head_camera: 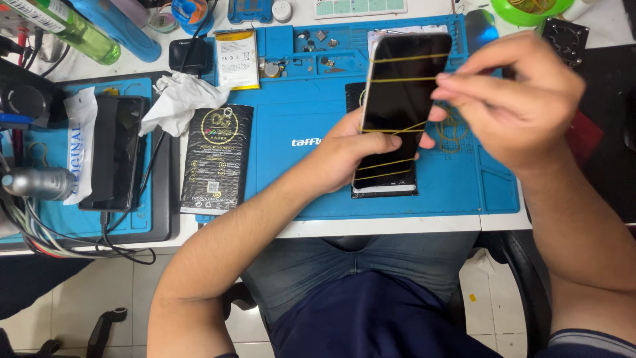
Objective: The person holds a smartphone whose screen shows a yellow grid test pattern, taps and swipes the screen to test it, then peels the grid tape off the display. They set the phone on the mat, pick up a glue tube, and squeeze adhesive along the edges of the screen assembly.
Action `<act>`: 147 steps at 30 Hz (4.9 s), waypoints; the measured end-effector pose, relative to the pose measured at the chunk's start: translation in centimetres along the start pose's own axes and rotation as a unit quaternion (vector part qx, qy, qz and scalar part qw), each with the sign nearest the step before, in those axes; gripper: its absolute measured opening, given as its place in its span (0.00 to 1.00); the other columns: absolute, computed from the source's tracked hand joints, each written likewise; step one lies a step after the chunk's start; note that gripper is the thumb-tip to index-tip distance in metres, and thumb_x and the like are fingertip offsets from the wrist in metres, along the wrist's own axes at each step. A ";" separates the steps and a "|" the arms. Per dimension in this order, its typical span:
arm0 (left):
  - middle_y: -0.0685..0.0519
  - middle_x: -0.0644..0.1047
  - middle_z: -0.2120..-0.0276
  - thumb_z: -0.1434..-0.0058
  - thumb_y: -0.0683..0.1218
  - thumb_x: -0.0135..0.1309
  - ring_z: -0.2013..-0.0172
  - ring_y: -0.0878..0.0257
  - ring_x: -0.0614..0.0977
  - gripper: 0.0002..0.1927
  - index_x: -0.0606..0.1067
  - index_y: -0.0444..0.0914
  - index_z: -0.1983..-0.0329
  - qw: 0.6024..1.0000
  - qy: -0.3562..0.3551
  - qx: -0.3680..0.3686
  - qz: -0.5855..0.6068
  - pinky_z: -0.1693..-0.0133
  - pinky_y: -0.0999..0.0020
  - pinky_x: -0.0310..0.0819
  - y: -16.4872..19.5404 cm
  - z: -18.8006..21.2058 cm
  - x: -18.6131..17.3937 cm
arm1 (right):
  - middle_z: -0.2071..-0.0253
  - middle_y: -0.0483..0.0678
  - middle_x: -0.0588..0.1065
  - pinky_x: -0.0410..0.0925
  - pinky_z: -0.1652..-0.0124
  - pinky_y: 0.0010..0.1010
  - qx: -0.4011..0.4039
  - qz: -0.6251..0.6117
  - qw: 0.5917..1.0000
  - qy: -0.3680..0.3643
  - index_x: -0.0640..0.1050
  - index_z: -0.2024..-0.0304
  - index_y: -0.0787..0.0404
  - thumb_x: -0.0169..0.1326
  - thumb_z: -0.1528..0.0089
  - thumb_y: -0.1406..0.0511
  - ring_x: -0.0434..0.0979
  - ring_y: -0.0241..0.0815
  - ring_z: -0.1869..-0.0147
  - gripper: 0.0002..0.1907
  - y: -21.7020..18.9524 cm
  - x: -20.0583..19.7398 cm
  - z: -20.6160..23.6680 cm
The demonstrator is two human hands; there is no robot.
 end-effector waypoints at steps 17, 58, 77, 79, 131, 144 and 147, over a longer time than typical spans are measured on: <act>0.47 0.73 0.34 0.27 0.35 0.42 0.45 0.62 0.78 0.26 0.61 0.33 0.26 0.993 0.055 0.019 -0.101 0.42 0.64 0.75 -0.5 0.0 -0.2 | 0.51 0.57 0.65 0.68 0.51 0.41 0.010 0.191 0.979 -0.064 0.68 0.53 0.66 0.55 0.36 0.80 0.71 0.55 0.47 0.13 3.9 1.7 1.5; 0.37 0.75 0.43 0.37 0.28 0.50 0.43 0.47 0.82 0.29 0.61 0.31 0.33 0.990 0.103 0.036 0.090 0.43 0.52 0.82 2.6 0.3 -2.4 | 0.66 0.50 0.71 0.65 0.62 0.21 0.234 -0.376 0.894 -0.071 0.57 0.45 0.61 0.43 0.23 0.75 0.67 0.32 0.67 0.11 3.9 4.1 3.4; 0.37 0.71 0.36 0.39 0.31 0.55 0.45 0.39 0.83 0.48 0.47 0.41 0.19 0.975 -0.167 -0.144 0.011 0.39 0.46 0.78 2.0 1.9 0.3 | 0.68 0.43 0.69 0.62 0.68 0.29 0.277 -0.285 0.917 -0.038 0.66 0.49 0.64 0.50 0.26 0.65 0.67 0.33 0.68 0.10 7.9 -0.8 1.8; 0.36 0.71 0.37 0.38 0.31 0.55 0.46 0.38 0.82 0.47 0.47 0.44 0.21 0.991 -0.106 -0.077 0.042 0.40 0.45 0.78 2.8 1.5 -0.1 | 0.63 0.43 0.73 0.66 0.65 0.33 0.253 -0.131 0.954 -0.094 0.66 0.50 0.66 0.51 0.28 0.63 0.72 0.34 0.64 0.12 7.5 -0.8 1.2; 0.34 0.75 0.44 0.29 0.37 0.55 0.50 0.43 0.84 0.30 0.59 0.34 0.27 0.983 0.061 0.103 0.139 0.45 0.50 0.81 4.7 2.1 0.1 | 0.44 0.60 0.67 0.71 0.49 0.43 -0.032 -0.008 0.999 -0.038 0.72 0.47 0.62 0.67 0.39 0.53 0.70 0.57 0.43 0.28 -0.5 1.3 0.2; 0.41 0.76 0.43 0.31 0.35 0.57 0.44 0.53 0.81 0.32 0.58 0.34 0.26 0.992 0.064 0.059 0.090 0.40 0.56 0.77 2.9 1.8 0.9 | 0.46 0.54 0.65 0.71 0.49 0.39 -0.186 0.077 0.979 -0.027 0.83 0.56 0.40 0.67 0.39 0.49 0.62 0.57 0.41 0.13 -2.8 1.9 1.4; 0.41 0.77 0.46 0.33 0.36 0.57 0.50 0.50 0.84 0.34 0.57 0.36 0.27 0.988 0.057 0.044 0.135 0.46 0.52 0.81 3.0 2.0 0.9 | 0.47 0.49 0.67 0.71 0.52 0.34 -0.214 0.079 0.973 -0.032 0.85 0.58 0.36 0.68 0.40 0.63 0.63 0.51 0.41 0.11 -3.5 2.1 1.5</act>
Point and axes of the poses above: each hand's wrist, its own z-axis away from the middle knuckle, its own x-axis out of the palm, y = z × x, the point moved 4 cm from there along -z, towards the middle knuckle
